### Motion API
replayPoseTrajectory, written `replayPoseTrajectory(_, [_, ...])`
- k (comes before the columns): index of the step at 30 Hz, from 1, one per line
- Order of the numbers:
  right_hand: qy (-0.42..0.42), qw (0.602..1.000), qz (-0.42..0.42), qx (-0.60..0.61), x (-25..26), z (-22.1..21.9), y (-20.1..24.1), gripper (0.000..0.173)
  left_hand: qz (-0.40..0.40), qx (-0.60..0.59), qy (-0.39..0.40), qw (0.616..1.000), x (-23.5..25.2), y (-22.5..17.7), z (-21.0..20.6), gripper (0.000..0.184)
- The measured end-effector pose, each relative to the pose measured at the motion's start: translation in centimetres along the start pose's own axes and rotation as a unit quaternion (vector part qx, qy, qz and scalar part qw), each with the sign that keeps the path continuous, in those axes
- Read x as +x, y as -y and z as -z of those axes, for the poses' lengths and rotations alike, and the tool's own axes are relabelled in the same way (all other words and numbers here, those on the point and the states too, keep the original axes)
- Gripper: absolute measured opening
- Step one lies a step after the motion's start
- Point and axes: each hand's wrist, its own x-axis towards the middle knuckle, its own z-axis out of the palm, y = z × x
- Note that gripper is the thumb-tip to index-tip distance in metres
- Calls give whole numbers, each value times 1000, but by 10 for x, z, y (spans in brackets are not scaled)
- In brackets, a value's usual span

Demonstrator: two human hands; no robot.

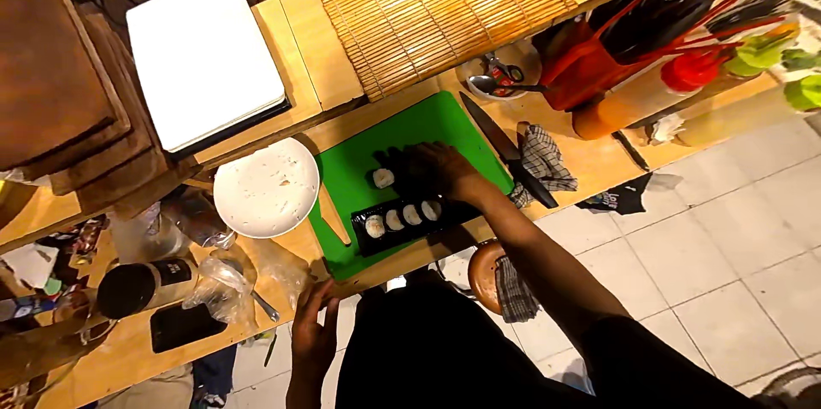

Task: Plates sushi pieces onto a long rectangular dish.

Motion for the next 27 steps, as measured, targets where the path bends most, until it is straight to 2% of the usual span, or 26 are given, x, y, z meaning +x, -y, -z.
replayPoseTrajectory(5, [-57, 995, -78, 12, -5, -7, -1, 71, 5, -3, -4, 1000, -1, 2, 0, 37])
replayPoseTrajectory(7, [-72, 994, -87, 4, 0, -17, 6, 67, -6, 1, 6, 1000, 4, 0, -2, 38])
replayPoseTrajectory(10, [-76, 994, -72, 39, -2, -15, 1, 58, -14, 1, 17, 1000, 9, -3, -3, 37])
replayPoseTrajectory(13, [-88, 984, -49, 145, -34, 5, -10, 63, -5, 3, 13, 1000, 10, -3, -2, 35])
replayPoseTrajectory(15, [-62, 982, -36, 174, -63, 18, -16, 64, 3, 7, 8, 1000, 8, -2, -3, 32])
replayPoseTrajectory(21, [-18, 985, 48, 167, -94, 7, -33, 60, 3, 31, 27, 999, 15, -8, -6, 32])
replayPoseTrajectory(27, [-11, 988, 58, 146, -91, 4, -31, 63, -16, 42, 44, 998, 25, -13, -5, 34])
